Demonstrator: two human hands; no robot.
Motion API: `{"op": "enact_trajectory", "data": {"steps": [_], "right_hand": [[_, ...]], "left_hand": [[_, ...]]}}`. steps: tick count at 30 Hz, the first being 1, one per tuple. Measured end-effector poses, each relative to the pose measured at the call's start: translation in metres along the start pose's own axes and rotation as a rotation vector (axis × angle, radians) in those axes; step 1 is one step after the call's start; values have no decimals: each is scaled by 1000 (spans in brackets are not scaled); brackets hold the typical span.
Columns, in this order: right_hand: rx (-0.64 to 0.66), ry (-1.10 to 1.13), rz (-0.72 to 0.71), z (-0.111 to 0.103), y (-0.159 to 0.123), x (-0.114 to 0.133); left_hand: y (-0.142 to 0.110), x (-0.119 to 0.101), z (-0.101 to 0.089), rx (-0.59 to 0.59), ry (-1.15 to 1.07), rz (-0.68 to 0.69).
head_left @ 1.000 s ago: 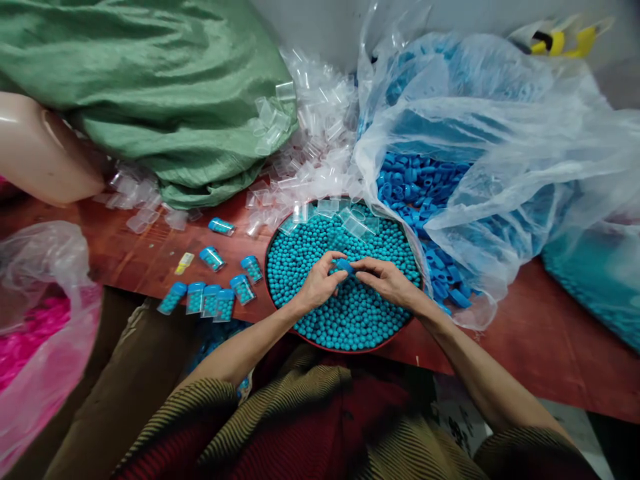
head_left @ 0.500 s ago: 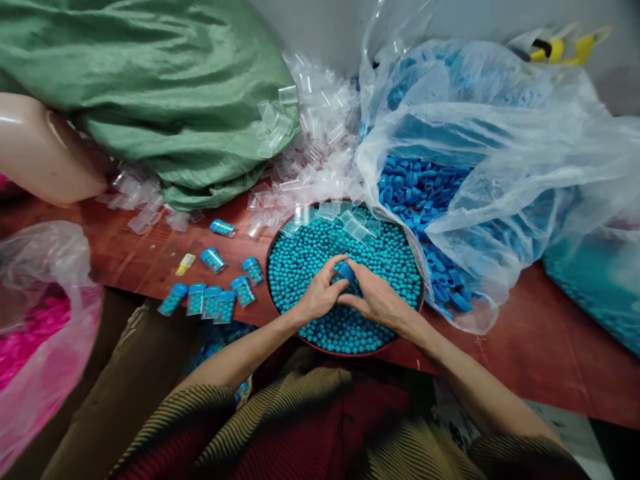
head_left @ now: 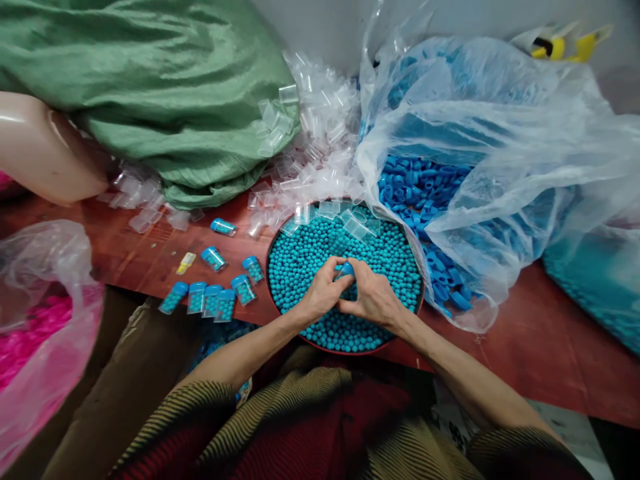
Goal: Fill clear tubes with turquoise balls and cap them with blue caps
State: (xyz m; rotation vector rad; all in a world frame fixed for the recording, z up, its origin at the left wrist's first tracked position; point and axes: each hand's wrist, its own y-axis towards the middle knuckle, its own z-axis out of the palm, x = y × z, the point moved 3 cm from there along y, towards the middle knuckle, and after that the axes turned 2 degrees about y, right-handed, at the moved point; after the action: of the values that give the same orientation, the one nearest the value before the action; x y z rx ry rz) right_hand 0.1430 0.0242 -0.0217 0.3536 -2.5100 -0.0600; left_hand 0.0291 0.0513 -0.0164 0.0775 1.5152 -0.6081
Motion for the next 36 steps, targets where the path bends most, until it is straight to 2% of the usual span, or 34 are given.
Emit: {"op": "enact_trajectory", "data": {"steps": [3,6,11,17,21,23,25,29,31,33,36], "right_hand": [[24,98,-36,0,0,-2],[5,84,-35,1,0,-3],[29,-15,-71,5,0,3],[105,-72,-41,11,-3,4],[139,-5,-13,12,-3,5],[165,8,-24,8,2,3],[147,-11,-14,2,9,-5],[74,-133,53,-8,28,-29],[80,-206,78,-8,36,-37],[100,-278,112,-7,42,-40],[144,-375,148,-5,49,-37]], "left_hand": [[-1,1,-1,47,-95,4],[-1,4,-1,47,-118,10],[0,6,0,-5,18,60],[1,15,1,-72,116,56],[1,15,-8,-27,245,106],[-2,10,-23,-8,315,124],[-6,5,-50,-76,395,138],[-20,-7,-120,-406,644,183],[-27,-11,-147,-572,830,159],[-31,-13,-162,-679,992,95],[-30,-17,-166,-741,1147,34]]}}
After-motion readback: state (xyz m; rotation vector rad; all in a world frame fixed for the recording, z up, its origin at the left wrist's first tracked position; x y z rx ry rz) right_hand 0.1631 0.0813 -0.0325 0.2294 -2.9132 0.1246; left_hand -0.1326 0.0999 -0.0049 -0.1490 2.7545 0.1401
